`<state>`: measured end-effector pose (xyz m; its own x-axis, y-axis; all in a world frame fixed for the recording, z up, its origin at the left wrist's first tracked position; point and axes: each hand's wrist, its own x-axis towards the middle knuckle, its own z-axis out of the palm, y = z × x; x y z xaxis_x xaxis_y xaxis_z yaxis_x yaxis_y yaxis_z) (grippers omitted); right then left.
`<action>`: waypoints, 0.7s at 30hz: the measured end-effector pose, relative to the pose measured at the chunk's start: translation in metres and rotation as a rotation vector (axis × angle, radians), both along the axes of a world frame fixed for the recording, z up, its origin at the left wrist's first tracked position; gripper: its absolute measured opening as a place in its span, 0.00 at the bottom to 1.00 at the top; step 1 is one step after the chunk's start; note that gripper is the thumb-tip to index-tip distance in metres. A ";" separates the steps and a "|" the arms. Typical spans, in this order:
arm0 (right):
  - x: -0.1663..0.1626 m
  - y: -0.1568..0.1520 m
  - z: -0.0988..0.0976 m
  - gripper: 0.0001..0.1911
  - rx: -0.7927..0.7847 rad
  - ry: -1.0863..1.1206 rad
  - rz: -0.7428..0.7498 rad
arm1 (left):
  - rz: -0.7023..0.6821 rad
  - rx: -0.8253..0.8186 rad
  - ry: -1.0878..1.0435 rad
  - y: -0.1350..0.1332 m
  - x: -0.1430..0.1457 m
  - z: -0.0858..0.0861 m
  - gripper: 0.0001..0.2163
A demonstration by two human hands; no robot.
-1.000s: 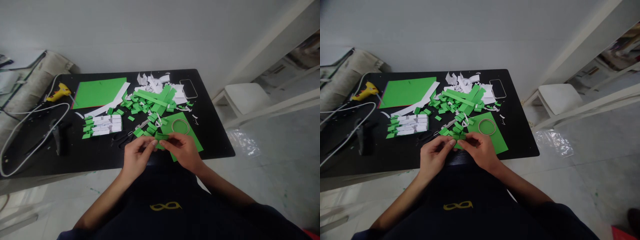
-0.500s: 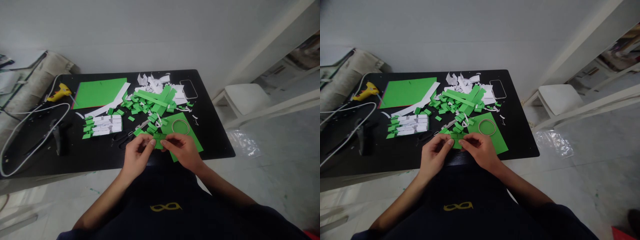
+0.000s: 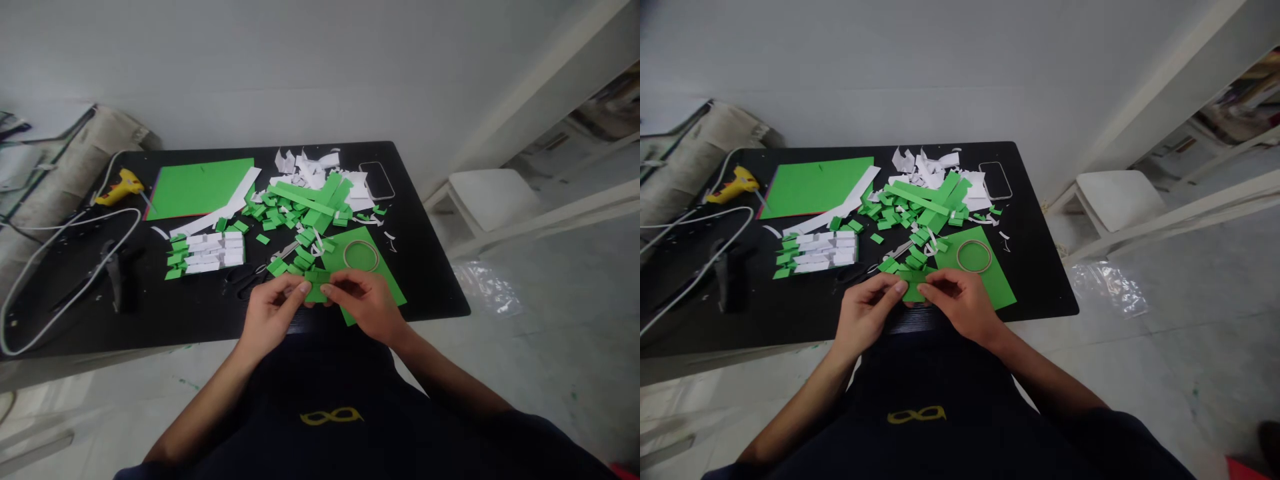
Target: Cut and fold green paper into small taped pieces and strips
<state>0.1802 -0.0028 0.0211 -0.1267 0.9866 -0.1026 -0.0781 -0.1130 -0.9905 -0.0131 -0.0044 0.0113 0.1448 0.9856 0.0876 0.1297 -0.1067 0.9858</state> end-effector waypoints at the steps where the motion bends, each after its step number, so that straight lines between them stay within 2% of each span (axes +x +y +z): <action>1: 0.000 0.000 0.000 0.13 0.002 -0.004 0.004 | 0.001 0.011 0.015 0.000 0.000 0.000 0.08; 9: -0.001 0.002 0.000 0.13 -0.025 0.039 0.008 | 0.018 0.014 0.023 0.002 0.001 0.000 0.09; 13: -0.002 0.003 -0.001 0.13 -0.042 0.065 0.002 | 0.022 0.057 -0.044 0.002 0.003 -0.004 0.03; 14: -0.002 0.003 -0.001 0.13 -0.037 0.064 0.002 | 0.014 0.085 -0.067 0.002 0.003 -0.005 0.04; 18: 0.001 0.010 0.004 0.10 0.058 -0.003 0.022 | 0.032 0.230 -0.066 0.008 -0.001 -0.003 0.13; 21: 0.005 0.025 0.019 0.07 0.210 -0.067 0.050 | 0.059 0.367 0.056 0.024 -0.008 0.013 0.15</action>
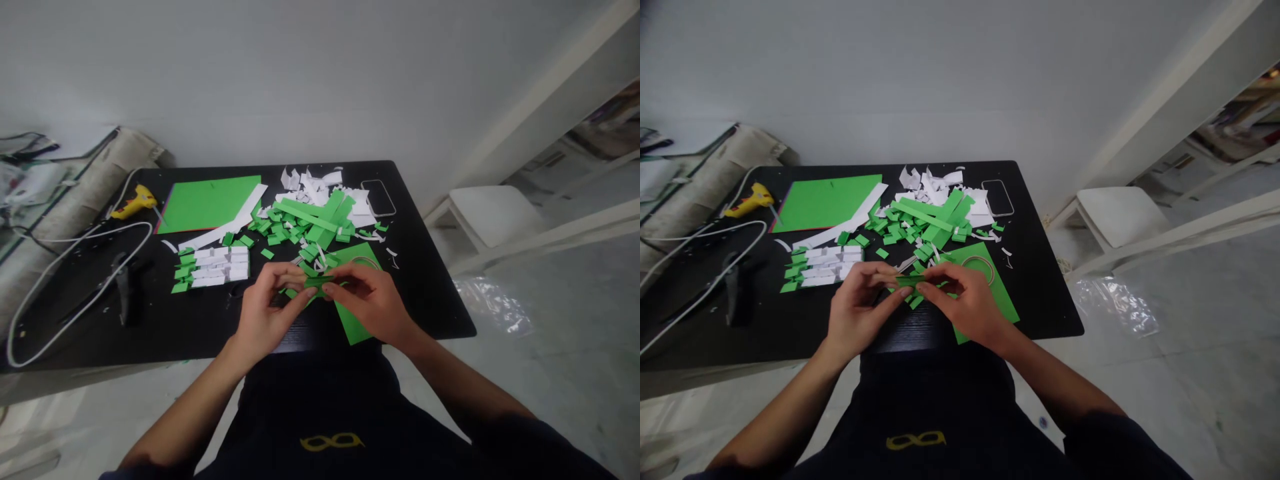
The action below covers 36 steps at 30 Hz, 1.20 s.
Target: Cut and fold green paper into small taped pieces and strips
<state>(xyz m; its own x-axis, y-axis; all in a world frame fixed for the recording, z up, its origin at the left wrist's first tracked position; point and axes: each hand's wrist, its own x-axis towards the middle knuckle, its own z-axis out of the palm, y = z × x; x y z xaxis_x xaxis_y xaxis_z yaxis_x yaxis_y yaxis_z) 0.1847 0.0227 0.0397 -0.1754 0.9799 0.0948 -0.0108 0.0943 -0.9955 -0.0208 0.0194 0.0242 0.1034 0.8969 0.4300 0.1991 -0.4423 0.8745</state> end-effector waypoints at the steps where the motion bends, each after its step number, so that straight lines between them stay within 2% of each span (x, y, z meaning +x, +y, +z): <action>1: 0.001 0.007 0.008 0.05 0.060 -0.015 0.012 | -0.006 0.051 0.066 0.007 -0.002 0.009 0.14; 4: 0.004 0.028 0.034 0.06 0.255 -0.042 0.011 | 0.023 0.284 0.228 0.029 -0.006 0.043 0.10; 7: 0.003 0.043 0.057 0.09 0.454 -0.069 -0.071 | 0.061 0.493 0.306 0.047 -0.005 0.076 0.07; 9: 0.002 0.048 0.067 0.10 0.500 -0.066 -0.090 | 0.137 0.589 0.315 0.055 -0.003 0.091 0.08; 11: 0.001 0.051 0.072 0.12 0.476 -0.019 -0.054 | 0.169 0.648 0.297 0.061 -0.001 0.099 0.10; 16: -0.002 0.055 0.076 0.15 0.413 0.176 0.044 | 0.088 0.717 0.248 0.073 0.001 0.102 0.12; 21: -0.002 0.064 0.084 0.12 0.518 0.107 0.019 | 0.061 0.730 0.195 0.081 -0.001 0.100 0.13; 26: -0.004 0.070 0.086 0.10 0.556 0.011 -0.086 | 0.019 0.582 0.102 0.082 -0.004 0.096 0.10; 29: -0.004 0.072 0.082 0.09 0.589 -0.006 -0.090 | -0.017 0.496 0.093 0.082 -0.005 0.093 0.07; 36: -0.005 0.074 0.072 0.07 0.562 -0.011 -0.148 | -0.007 0.469 0.075 0.083 0.003 0.087 0.06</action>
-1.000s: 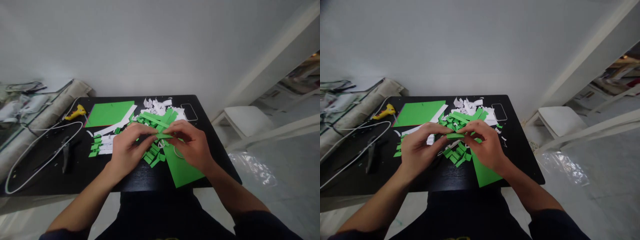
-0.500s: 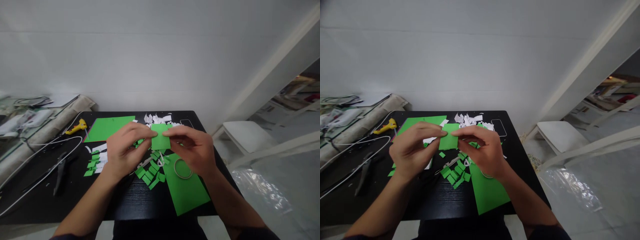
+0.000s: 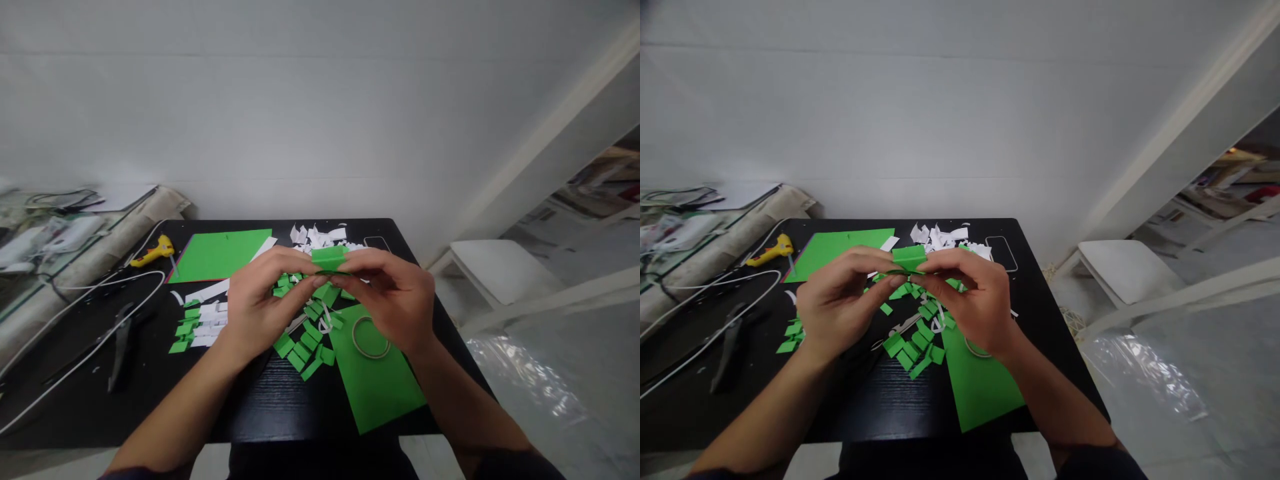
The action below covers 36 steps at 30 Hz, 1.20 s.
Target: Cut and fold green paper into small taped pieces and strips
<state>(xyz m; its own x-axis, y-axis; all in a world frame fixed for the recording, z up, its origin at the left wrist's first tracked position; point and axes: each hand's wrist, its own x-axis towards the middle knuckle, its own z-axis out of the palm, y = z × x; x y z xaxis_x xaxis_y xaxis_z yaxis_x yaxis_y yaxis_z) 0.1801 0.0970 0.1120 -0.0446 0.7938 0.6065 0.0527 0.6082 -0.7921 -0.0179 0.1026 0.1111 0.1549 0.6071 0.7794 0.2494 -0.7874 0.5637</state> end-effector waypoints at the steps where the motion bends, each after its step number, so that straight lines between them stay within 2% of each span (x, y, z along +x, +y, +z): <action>1: -0.001 -0.001 -0.001 0.07 -0.020 0.022 -0.018 | 0.008 -0.016 -0.032 0.000 0.002 -0.002 0.07; 7: -0.008 -0.002 0.000 0.13 -0.121 0.155 -0.038 | -0.029 -0.120 -0.245 0.000 0.010 -0.010 0.16; 12: -0.006 -0.001 -0.001 0.09 -0.116 0.080 -0.034 | -0.020 -0.221 -0.102 0.000 0.005 -0.004 0.15; 17: -0.004 -0.001 0.001 0.06 -0.028 -0.025 -0.010 | 0.005 -0.148 0.031 0.002 -0.003 0.002 0.05; 22: -0.004 -0.002 0.004 0.06 -0.077 0.009 -0.012 | 0.017 -0.135 0.040 0.003 -0.004 0.003 0.01; 27: -0.005 -0.002 0.005 0.04 -0.104 0.021 0.004 | -0.004 -0.167 0.031 0.002 -0.001 0.003 0.02; 32: -0.006 -0.003 0.006 0.03 -0.097 -0.003 -0.038 | 0.019 -0.195 0.115 0.002 -0.001 0.002 0.07; 36: -0.007 -0.004 0.008 0.03 -0.138 0.014 0.001 | 0.027 -0.203 0.131 0.002 0.000 0.001 0.08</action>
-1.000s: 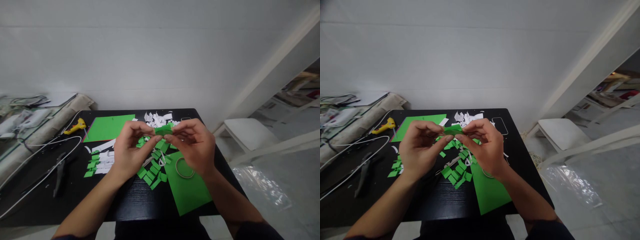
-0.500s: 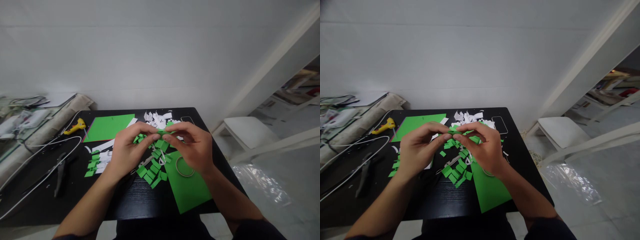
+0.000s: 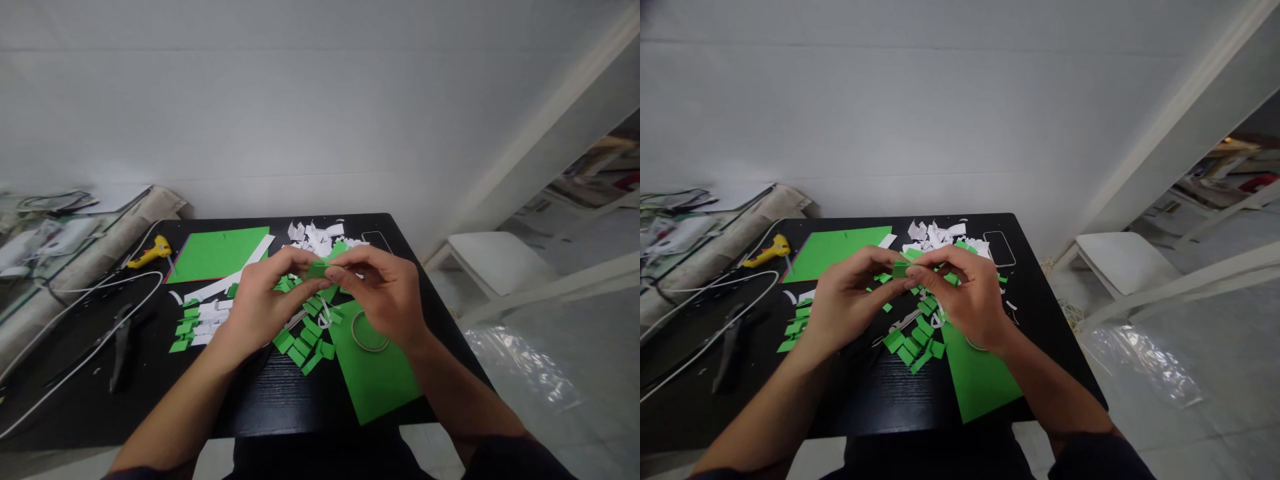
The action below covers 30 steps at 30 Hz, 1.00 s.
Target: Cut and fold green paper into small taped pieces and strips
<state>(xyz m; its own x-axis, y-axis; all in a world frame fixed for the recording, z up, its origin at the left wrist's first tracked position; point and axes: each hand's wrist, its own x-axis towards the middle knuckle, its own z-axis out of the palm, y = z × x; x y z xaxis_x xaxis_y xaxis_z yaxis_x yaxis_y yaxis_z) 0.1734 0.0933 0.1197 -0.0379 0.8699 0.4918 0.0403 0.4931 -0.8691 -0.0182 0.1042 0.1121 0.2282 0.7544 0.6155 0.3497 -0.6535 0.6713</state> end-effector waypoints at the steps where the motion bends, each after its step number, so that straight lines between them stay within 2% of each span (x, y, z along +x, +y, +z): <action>1: 0.000 0.000 0.001 0.03 -0.015 0.010 0.013 | -0.003 -0.002 -0.012 0.000 0.000 0.000 0.08; 9: 0.002 0.004 0.004 0.10 -0.174 0.096 0.151 | -0.066 -0.002 -0.083 0.000 0.000 -0.005 0.16; 14: 0.001 0.005 0.003 0.12 -0.177 0.056 0.095 | -0.072 -0.086 -0.089 -0.001 -0.003 -0.001 0.20; 16: 0.002 0.006 0.003 0.10 -0.165 0.053 0.070 | -0.049 -0.120 -0.066 -0.007 -0.012 -0.002 0.19; 17: 0.002 0.006 0.003 0.09 -0.163 0.061 0.066 | -0.028 -0.117 -0.044 -0.012 -0.019 -0.004 0.15; 19: 0.002 0.005 0.002 0.08 -0.169 0.088 0.079 | 0.047 -0.143 0.101 -0.022 -0.037 -0.017 0.03; 23: 0.002 0.004 0.002 0.12 -0.192 0.164 0.102 | 0.086 -0.349 0.547 -0.045 -0.076 -0.064 0.08; 26: 0.002 0.002 0.003 0.13 -0.179 0.192 0.117 | 0.197 -0.467 0.769 -0.061 -0.092 -0.099 0.08; 28: 0.001 0.001 0.005 0.12 -0.174 0.187 0.126 | 0.243 -0.504 0.860 -0.069 -0.094 -0.115 0.11; 30: 0.001 0.000 0.005 0.11 -0.181 0.178 0.126 | 0.273 -0.518 0.949 -0.072 -0.092 -0.123 0.12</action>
<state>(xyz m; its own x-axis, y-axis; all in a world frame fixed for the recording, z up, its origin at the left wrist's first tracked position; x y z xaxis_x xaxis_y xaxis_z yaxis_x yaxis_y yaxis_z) 0.1749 0.0930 0.1252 -0.0781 0.9379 0.3379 -0.1727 0.3211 -0.9312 -0.1103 0.0322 -0.0110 0.2266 0.9660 -0.1242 0.9546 -0.1950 0.2250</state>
